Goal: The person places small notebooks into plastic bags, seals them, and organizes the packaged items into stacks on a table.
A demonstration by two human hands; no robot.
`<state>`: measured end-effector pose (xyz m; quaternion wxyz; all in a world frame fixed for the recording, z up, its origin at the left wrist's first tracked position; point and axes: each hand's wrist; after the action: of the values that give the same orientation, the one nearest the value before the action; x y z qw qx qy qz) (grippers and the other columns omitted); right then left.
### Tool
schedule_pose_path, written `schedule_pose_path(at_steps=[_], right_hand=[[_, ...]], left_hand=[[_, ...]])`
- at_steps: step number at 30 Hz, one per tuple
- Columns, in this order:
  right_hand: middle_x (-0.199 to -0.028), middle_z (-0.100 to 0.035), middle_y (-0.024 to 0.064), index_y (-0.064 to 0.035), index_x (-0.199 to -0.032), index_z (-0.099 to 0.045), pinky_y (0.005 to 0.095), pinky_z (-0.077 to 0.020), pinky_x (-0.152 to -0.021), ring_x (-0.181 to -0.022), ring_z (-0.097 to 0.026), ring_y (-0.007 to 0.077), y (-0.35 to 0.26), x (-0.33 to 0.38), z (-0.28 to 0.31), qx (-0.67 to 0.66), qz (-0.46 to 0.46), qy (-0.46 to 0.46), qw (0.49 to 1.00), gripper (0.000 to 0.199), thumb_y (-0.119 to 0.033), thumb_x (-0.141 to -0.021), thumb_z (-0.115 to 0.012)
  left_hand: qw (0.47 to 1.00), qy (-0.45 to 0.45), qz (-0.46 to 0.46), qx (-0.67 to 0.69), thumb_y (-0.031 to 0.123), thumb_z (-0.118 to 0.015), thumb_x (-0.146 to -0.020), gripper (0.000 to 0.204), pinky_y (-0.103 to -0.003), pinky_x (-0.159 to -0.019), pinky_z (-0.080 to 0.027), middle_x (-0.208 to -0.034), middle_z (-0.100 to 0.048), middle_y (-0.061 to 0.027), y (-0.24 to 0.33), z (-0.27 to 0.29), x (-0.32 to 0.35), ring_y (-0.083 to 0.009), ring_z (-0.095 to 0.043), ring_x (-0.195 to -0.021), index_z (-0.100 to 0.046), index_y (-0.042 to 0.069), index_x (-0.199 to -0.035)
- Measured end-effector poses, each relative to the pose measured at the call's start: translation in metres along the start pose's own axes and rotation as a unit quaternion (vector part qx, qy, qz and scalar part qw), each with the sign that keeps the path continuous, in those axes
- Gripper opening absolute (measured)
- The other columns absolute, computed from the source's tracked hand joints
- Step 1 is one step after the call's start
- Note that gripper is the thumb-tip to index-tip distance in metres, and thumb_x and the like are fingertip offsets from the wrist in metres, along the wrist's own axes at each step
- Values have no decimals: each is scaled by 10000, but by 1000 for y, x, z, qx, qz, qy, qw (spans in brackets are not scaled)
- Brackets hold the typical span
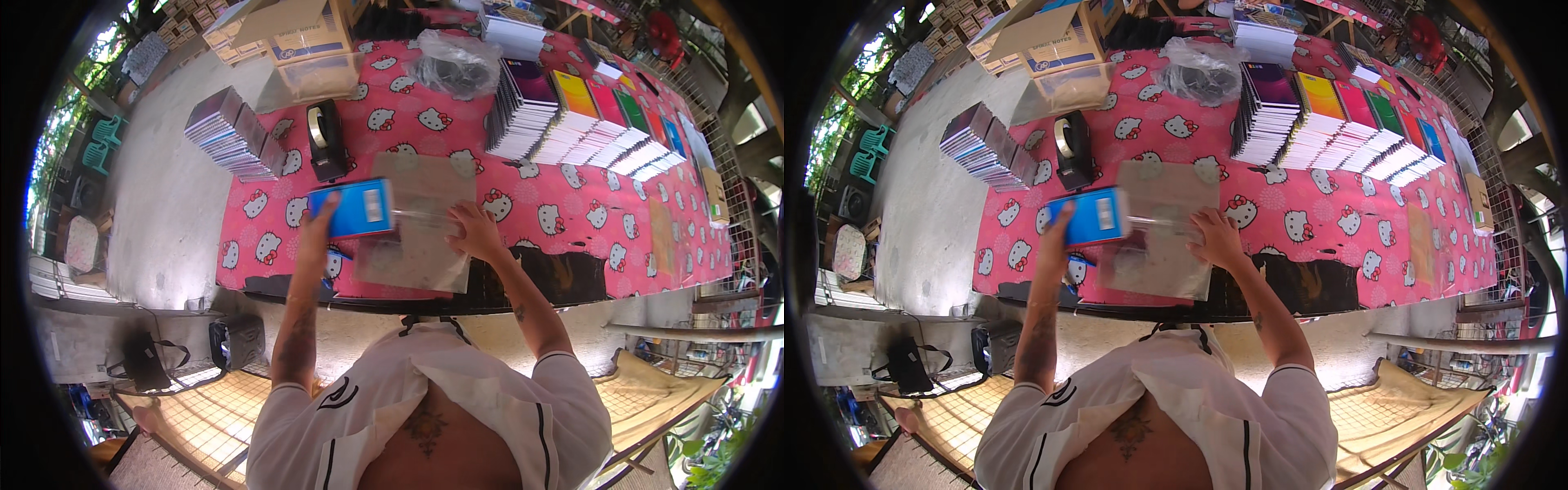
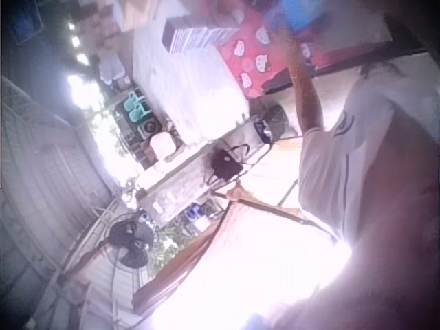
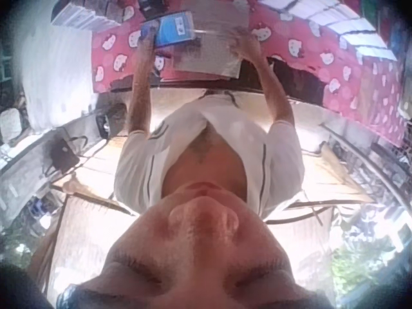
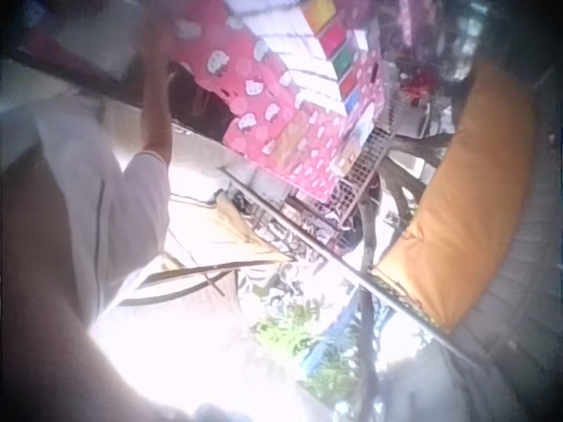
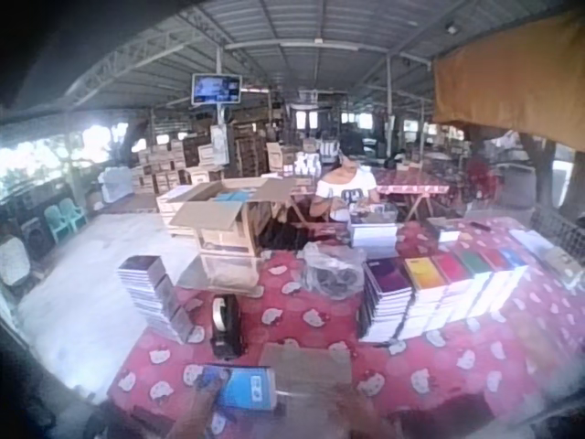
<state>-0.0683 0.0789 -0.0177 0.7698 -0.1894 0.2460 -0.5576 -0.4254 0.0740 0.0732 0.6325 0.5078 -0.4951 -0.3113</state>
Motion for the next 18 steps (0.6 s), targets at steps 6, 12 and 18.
schedule_pose_path(at_steps=[6, 12, 18], right_hand=[[-1442, -445, 89, -115, -1401, -506, 499, -280, -1109, -1360, -391, 302, -7, -1, 13, 22, 21, -60, 998, 903, -441, -622, -829], [-1371, -504, 127, -73, -1318, -559, 471, -391, -1036, -1245, -519, 327, -8, 2, 13, -64, 14, -18, 998, 688, -245, -690, -782], [-1132, -628, 136, -9, -1159, -613, 414, -528, -836, -997, -666, 322, 8, 0, -4, -169, -47, 67, 982, 416, 58, -749, -586]], left_hand=[[981, -147, 73, -105, 690, -738, -730, 932, -390, -847, -541, -1058, -693, -188, -46, -106, -16, -262, -684, -971, -616, -119, -1176], [891, -63, -70, -444, 780, -613, -765, 924, -403, -768, -540, -962, -700, -252, -39, -122, -18, -336, -707, -876, -675, -102, -1032], [923, -18, -101, -370, 752, -608, -789, 816, -454, -759, -525, -911, -704, -223, -61, -114, -26, -364, -694, -876, -680, -44, -950]])
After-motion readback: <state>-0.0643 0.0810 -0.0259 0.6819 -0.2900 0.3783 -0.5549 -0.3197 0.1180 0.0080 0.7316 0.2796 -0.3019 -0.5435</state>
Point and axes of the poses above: each hand's wrist, its own x-axis away from the middle knuckle, its own z-axis out of the back of the hand, y = z × x
